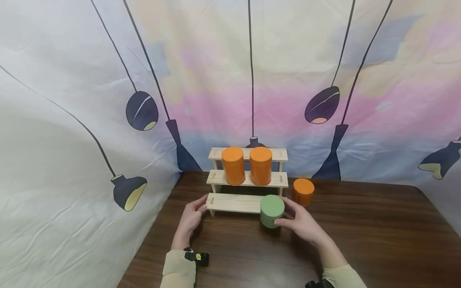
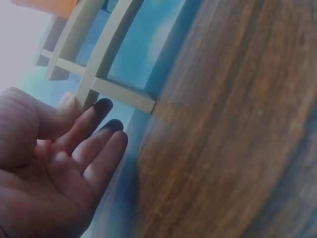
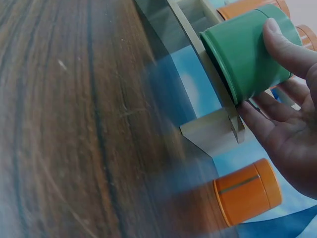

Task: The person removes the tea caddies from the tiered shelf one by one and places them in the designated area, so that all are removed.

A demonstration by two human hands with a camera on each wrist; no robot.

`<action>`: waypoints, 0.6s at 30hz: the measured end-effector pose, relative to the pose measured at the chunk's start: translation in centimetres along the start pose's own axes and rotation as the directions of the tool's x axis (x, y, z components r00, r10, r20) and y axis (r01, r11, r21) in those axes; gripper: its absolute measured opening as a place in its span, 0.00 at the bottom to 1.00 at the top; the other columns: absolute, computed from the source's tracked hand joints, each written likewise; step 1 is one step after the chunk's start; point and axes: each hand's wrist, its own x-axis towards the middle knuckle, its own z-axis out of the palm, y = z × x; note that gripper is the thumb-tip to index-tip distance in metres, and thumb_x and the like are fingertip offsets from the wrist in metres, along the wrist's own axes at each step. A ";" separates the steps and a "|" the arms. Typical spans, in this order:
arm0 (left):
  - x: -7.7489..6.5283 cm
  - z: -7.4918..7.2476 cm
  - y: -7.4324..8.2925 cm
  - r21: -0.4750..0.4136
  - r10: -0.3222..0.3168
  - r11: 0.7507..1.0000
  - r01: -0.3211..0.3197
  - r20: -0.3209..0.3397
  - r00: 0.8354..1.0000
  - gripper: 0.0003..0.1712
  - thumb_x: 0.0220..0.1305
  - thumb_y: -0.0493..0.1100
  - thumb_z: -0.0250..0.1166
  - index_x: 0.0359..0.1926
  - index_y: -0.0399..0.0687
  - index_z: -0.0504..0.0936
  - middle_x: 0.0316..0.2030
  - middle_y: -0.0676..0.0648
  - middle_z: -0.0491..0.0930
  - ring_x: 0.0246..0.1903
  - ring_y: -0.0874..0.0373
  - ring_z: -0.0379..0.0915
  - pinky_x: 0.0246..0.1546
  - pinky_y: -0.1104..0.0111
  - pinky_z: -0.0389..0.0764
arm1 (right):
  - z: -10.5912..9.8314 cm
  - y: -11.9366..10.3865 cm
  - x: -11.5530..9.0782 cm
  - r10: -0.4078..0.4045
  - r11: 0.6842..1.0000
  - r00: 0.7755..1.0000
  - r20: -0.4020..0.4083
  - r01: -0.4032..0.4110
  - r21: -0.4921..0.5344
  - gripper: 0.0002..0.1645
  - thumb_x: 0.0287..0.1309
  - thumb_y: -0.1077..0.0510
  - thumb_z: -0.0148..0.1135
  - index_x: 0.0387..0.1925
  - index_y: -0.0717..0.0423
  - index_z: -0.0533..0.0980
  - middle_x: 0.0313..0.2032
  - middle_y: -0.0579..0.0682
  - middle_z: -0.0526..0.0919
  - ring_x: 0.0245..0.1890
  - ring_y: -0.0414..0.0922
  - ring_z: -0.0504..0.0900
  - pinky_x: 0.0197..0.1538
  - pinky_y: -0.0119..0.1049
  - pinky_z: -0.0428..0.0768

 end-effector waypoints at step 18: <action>-0.2 0.0 0.4 0.031 -0.048 0.998 0.049 -0.014 0.999 0.27 0.80 0.32 0.56 0.75 0.44 0.76 0.73 0.39 0.73 0.77 0.38 0.61 0.78 0.42 0.58 | -6.4 -1.2 -2.7 0.014 1.000 0.983 -0.184 -0.017 -0.010 0.52 0.67 0.58 0.75 0.82 0.66 0.57 0.75 0.67 0.68 0.72 0.58 0.71 0.60 0.21 0.75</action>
